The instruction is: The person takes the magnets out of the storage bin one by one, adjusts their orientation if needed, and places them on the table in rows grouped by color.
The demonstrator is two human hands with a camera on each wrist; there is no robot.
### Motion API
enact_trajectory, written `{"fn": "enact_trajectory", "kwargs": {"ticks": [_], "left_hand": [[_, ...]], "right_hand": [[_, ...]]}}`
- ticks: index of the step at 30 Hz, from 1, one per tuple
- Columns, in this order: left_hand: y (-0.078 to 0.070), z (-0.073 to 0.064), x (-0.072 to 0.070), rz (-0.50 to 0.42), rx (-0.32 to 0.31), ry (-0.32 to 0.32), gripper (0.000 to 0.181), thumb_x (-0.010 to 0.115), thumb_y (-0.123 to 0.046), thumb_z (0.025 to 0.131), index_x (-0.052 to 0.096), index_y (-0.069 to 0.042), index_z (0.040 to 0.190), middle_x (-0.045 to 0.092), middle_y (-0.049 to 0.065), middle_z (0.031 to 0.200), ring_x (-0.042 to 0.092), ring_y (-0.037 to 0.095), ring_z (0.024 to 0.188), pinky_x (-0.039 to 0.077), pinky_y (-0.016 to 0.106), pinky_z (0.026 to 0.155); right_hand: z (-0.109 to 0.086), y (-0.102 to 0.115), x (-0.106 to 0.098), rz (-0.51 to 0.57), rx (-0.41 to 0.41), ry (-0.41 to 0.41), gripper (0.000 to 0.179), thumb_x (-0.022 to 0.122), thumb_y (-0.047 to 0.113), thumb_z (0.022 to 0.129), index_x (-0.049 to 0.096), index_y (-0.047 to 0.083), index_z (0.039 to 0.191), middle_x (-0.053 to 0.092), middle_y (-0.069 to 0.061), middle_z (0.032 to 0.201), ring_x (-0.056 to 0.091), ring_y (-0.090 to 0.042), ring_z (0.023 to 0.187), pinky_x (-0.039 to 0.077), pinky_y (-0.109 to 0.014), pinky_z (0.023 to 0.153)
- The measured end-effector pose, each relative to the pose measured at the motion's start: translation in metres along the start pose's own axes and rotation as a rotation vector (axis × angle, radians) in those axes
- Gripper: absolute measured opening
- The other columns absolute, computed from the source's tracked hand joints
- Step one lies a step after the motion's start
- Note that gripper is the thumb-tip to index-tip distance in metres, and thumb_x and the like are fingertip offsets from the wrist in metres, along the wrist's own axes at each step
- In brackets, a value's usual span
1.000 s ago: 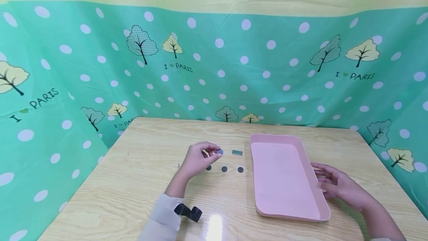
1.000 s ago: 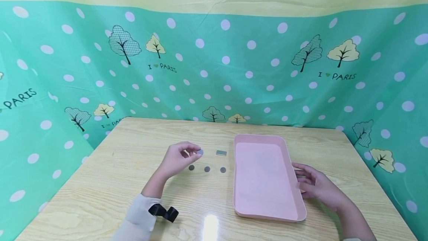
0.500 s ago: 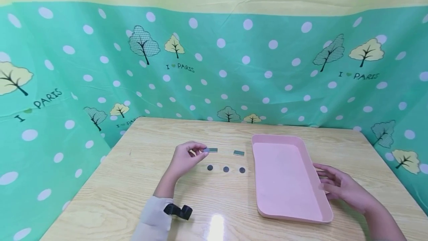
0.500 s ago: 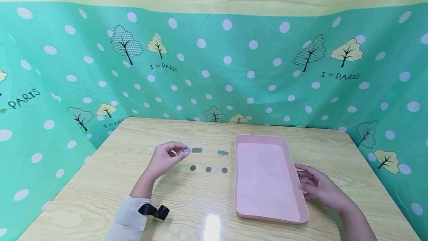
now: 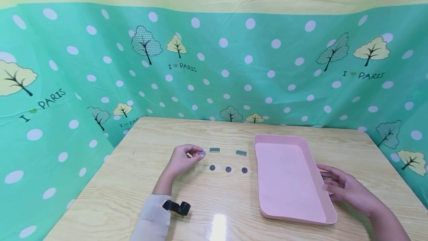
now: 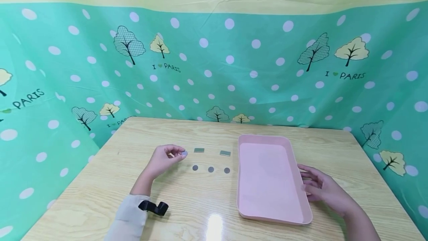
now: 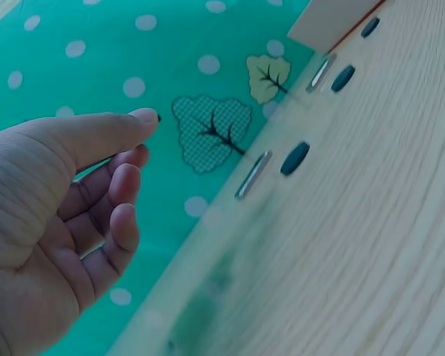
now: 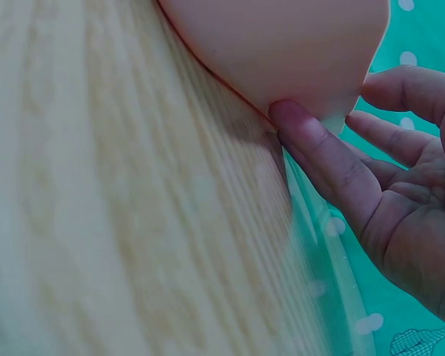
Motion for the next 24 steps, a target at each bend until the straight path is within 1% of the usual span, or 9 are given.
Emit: {"fn": "enact_trajectory", "kwargs": {"ticks": [4,5,6,7,12,15,19,22,24], "left_hand": [[0.014,0.001,0.000,0.009,-0.041,0.024,0.013,0.080,-0.015,0.082,0.075,-0.010,0.093,0.064,-0.002,0.078,0.058,0.016,0.076,0.048,0.024,0.061],[0.017,0.001,0.000,0.010,-0.048,0.029,0.013,0.079,-0.015,0.082,0.075,-0.010,0.093,0.065,-0.002,0.079,0.058,0.017,0.076,0.048,0.024,0.061],[0.020,0.001,-0.001,0.013,-0.054,0.033,0.013,0.079,-0.014,0.082,0.075,-0.010,0.093,0.065,-0.002,0.079,0.058,0.017,0.076,0.048,0.024,0.061],[0.022,0.001,0.000,0.018,-0.057,0.038,0.012,0.079,-0.014,0.083,0.075,-0.010,0.093,0.065,-0.002,0.079,0.058,0.017,0.076,0.048,0.024,0.061],[0.030,0.000,0.003,0.060,-0.087,0.077,0.010,0.078,-0.011,0.083,0.075,-0.009,0.092,0.064,-0.002,0.077,0.056,0.015,0.072,0.048,0.023,0.060],[0.034,-0.001,0.005,0.097,-0.099,0.104,0.008,0.078,-0.009,0.082,0.074,-0.009,0.090,0.063,-0.002,0.076,0.054,0.015,0.069,0.047,0.023,0.059],[0.035,0.000,0.008,0.143,-0.084,0.133,0.009,0.079,-0.009,0.081,0.074,-0.011,0.088,0.063,-0.003,0.076,0.053,0.015,0.068,0.046,0.025,0.059],[0.036,-0.001,0.010,0.170,-0.074,0.154,0.009,0.080,-0.010,0.080,0.074,-0.012,0.087,0.063,-0.004,0.076,0.053,0.015,0.068,0.046,0.025,0.060],[0.037,-0.002,0.011,0.183,-0.078,0.161,0.010,0.081,-0.010,0.079,0.074,-0.013,0.086,0.063,-0.005,0.076,0.053,0.015,0.068,0.046,0.025,0.060]], "right_hand": [[0.000,0.001,0.000,0.026,-0.022,0.024,0.051,0.047,0.001,0.101,0.041,0.025,0.145,0.059,0.016,0.125,0.060,-0.005,0.110,0.057,-0.045,0.077],[0.000,0.000,-0.001,0.029,-0.020,0.025,0.051,0.047,0.001,0.101,0.042,0.026,0.145,0.059,0.016,0.125,0.060,-0.005,0.110,0.057,-0.045,0.077],[0.000,0.000,-0.001,0.028,-0.015,0.022,0.051,0.047,0.002,0.101,0.042,0.026,0.145,0.058,0.017,0.126,0.060,-0.004,0.110,0.057,-0.045,0.076],[0.000,-0.001,-0.002,0.023,-0.011,0.021,0.051,0.047,0.002,0.101,0.040,0.023,0.147,0.057,0.019,0.126,0.060,-0.003,0.110,0.057,-0.045,0.076],[-0.001,-0.001,-0.003,-0.001,0.016,0.004,0.053,0.049,0.005,0.101,0.030,0.006,0.151,0.053,0.026,0.128,0.059,-0.002,0.110,0.057,-0.046,0.077],[-0.002,0.000,-0.003,0.004,0.006,0.011,0.052,0.048,0.004,0.101,0.031,0.008,0.151,0.054,0.024,0.128,0.059,-0.002,0.110,0.057,-0.046,0.076],[-0.002,0.000,-0.003,0.008,-0.005,0.012,0.051,0.047,0.003,0.101,0.034,0.010,0.150,0.055,0.023,0.129,0.060,-0.003,0.110,0.057,-0.046,0.076],[-0.001,-0.001,-0.002,0.007,0.002,0.008,0.051,0.047,0.003,0.101,0.033,0.010,0.150,0.054,0.025,0.129,0.060,-0.003,0.109,0.057,-0.045,0.076],[-0.001,-0.001,-0.002,0.005,0.008,0.004,0.052,0.048,0.004,0.101,0.033,0.009,0.150,0.054,0.025,0.128,0.060,-0.003,0.109,0.057,-0.045,0.076]]}}
Point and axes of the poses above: each hand's wrist, its own z-axis towards the middle knuckle, its own x-axis out of the palm, y = z × x, the point moved 8 cm from there along z, towards the middle knuckle
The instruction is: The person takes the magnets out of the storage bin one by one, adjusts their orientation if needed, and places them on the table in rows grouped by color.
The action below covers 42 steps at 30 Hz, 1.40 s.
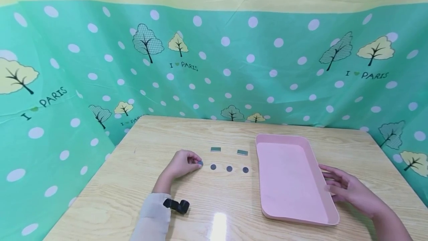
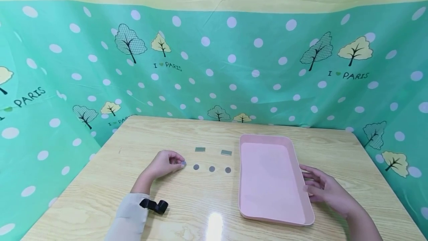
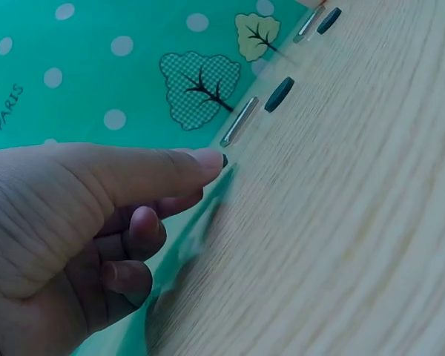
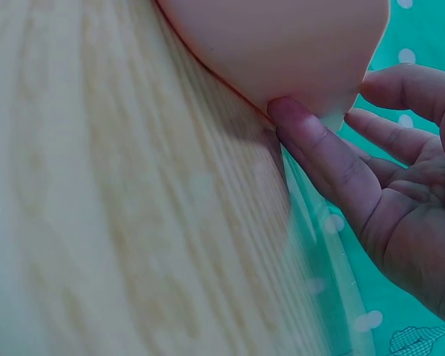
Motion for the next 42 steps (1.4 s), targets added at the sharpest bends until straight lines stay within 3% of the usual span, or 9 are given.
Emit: {"fn": "enact_trajectory", "kwargs": {"ticks": [8,16,26,33,35,38,42], "left_hand": [[0.003,-0.002,0.000,0.029,0.000,0.003,0.008,0.080,-0.010,0.080,0.074,-0.013,0.084,0.063,-0.006,0.075,0.054,0.014,0.068,0.047,0.026,0.061],[0.003,-0.003,0.001,0.038,0.006,0.018,0.009,0.080,-0.008,0.080,0.074,-0.012,0.085,0.064,-0.006,0.076,0.055,0.012,0.068,0.047,0.024,0.062],[0.000,-0.004,0.001,0.036,0.009,0.022,0.012,0.081,-0.007,0.078,0.074,-0.011,0.087,0.064,-0.006,0.076,0.056,0.013,0.069,0.048,0.025,0.061],[-0.001,-0.004,0.000,0.031,0.001,0.026,0.013,0.081,-0.006,0.077,0.074,-0.010,0.088,0.064,-0.005,0.077,0.055,0.013,0.069,0.048,0.025,0.062],[-0.002,-0.005,-0.003,0.032,-0.003,0.015,0.014,0.081,-0.005,0.077,0.074,-0.010,0.088,0.064,-0.005,0.077,0.055,0.013,0.068,0.048,0.025,0.061],[-0.004,-0.007,-0.009,0.031,-0.001,-0.013,0.014,0.080,-0.005,0.078,0.074,-0.010,0.089,0.063,-0.005,0.077,0.054,0.013,0.068,0.048,0.026,0.061],[-0.012,-0.010,-0.023,0.013,0.009,-0.062,0.010,0.076,-0.007,0.082,0.074,-0.008,0.092,0.063,-0.003,0.079,0.056,0.014,0.072,0.049,0.028,0.064]], "right_hand": [[0.001,0.002,0.002,-0.018,-0.020,-0.008,0.052,0.049,0.002,0.100,0.029,0.000,0.149,0.055,0.024,0.128,0.060,-0.003,0.109,0.057,-0.045,0.076],[0.001,0.003,0.001,0.008,-0.041,-0.003,0.051,0.048,0.000,0.100,0.038,0.017,0.148,0.055,0.022,0.127,0.060,-0.004,0.109,0.058,-0.044,0.075],[-0.003,0.001,-0.006,-0.071,0.017,-0.074,0.059,0.053,0.006,0.100,0.023,-0.004,0.149,0.055,0.028,0.121,0.061,-0.001,0.105,0.058,-0.042,0.074],[-0.006,-0.003,-0.013,-0.099,0.085,-0.142,0.064,0.057,0.011,0.098,0.022,-0.007,0.148,0.052,0.024,0.121,0.060,0.002,0.103,0.058,-0.041,0.075],[-0.006,-0.003,-0.013,-0.108,0.092,-0.145,0.064,0.057,0.012,0.098,0.022,-0.008,0.148,0.053,0.019,0.123,0.060,0.001,0.102,0.058,-0.042,0.075],[-0.006,-0.002,-0.011,-0.119,0.108,-0.143,0.063,0.054,0.014,0.100,0.020,-0.011,0.147,0.054,-0.003,0.133,0.061,0.000,0.102,0.058,-0.042,0.075],[-0.004,0.000,-0.009,-0.118,0.145,-0.164,0.063,0.049,0.020,0.104,0.017,-0.011,0.148,0.035,-0.038,0.142,0.062,-0.001,0.099,0.058,-0.042,0.076]]}}
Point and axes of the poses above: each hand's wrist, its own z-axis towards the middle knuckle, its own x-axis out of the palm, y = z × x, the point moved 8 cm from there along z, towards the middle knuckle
